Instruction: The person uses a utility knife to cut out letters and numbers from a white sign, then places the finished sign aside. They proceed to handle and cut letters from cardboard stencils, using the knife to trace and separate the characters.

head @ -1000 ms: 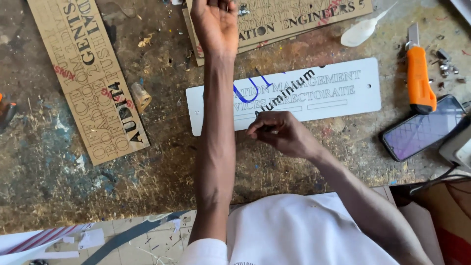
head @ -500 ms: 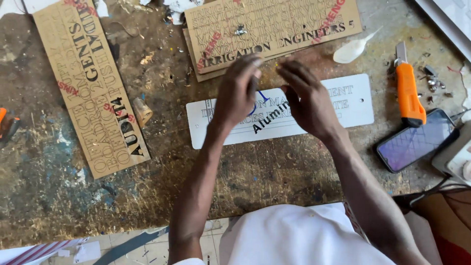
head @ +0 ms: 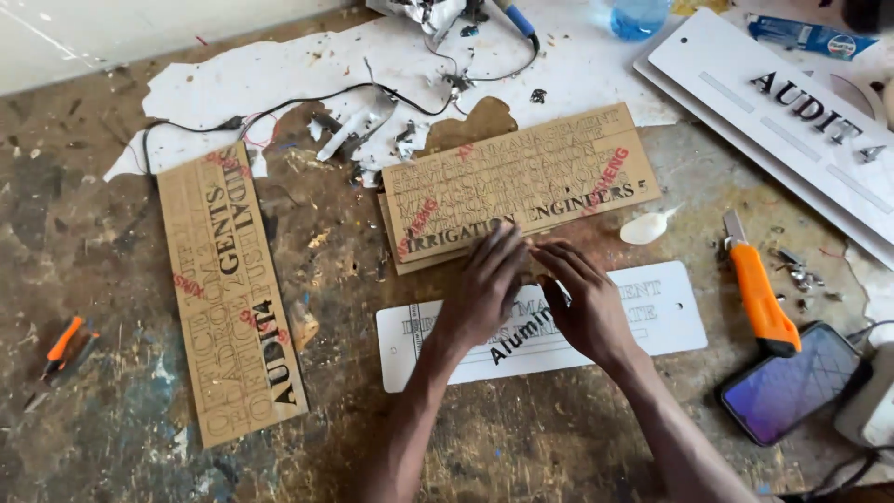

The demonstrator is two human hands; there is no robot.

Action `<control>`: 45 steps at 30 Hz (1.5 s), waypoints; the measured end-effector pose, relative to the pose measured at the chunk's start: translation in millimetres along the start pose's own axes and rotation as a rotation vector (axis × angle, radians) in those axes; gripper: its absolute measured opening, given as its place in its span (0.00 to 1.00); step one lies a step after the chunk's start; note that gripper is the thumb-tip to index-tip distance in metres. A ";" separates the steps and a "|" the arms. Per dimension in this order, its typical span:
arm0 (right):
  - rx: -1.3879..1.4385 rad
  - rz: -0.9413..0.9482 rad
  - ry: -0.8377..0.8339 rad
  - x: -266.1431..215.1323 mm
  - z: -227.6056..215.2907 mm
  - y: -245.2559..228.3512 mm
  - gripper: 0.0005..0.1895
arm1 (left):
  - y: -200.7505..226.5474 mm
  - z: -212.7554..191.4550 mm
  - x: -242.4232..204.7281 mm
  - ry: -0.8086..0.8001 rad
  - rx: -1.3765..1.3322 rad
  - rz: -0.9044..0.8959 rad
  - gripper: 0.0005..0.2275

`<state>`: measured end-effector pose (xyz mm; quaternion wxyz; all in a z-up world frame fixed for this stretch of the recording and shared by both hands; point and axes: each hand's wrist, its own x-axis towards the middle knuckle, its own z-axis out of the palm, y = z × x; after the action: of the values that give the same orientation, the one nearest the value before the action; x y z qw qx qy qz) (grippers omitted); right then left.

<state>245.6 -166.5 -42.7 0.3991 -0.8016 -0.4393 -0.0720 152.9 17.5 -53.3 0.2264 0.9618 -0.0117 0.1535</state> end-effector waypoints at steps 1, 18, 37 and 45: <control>-0.020 -0.030 0.015 -0.2 0.2 -3.0 0.21 | -5.6 3.3 0.8 -0.018 -0.021 -0.049 0.19; -0.078 -0.035 -0.129 -69.7 -20.0 -13.9 0.22 | 71.7 24.1 -84.5 0.032 0.032 -0.076 0.22; -0.190 -0.091 -0.160 -93.7 10.3 -29.6 0.36 | 47.4 -19.6 -137.7 0.011 0.234 -0.434 0.35; -0.427 0.129 0.014 -108.5 -87.4 40.2 0.35 | 67.7 -24.0 -124.3 0.116 -0.031 -0.564 0.38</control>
<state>231.3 -310.0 -57.7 0.2270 -0.8939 -0.3590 -0.1432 21.3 -38.5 -41.0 0.2751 0.9130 0.2671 0.1391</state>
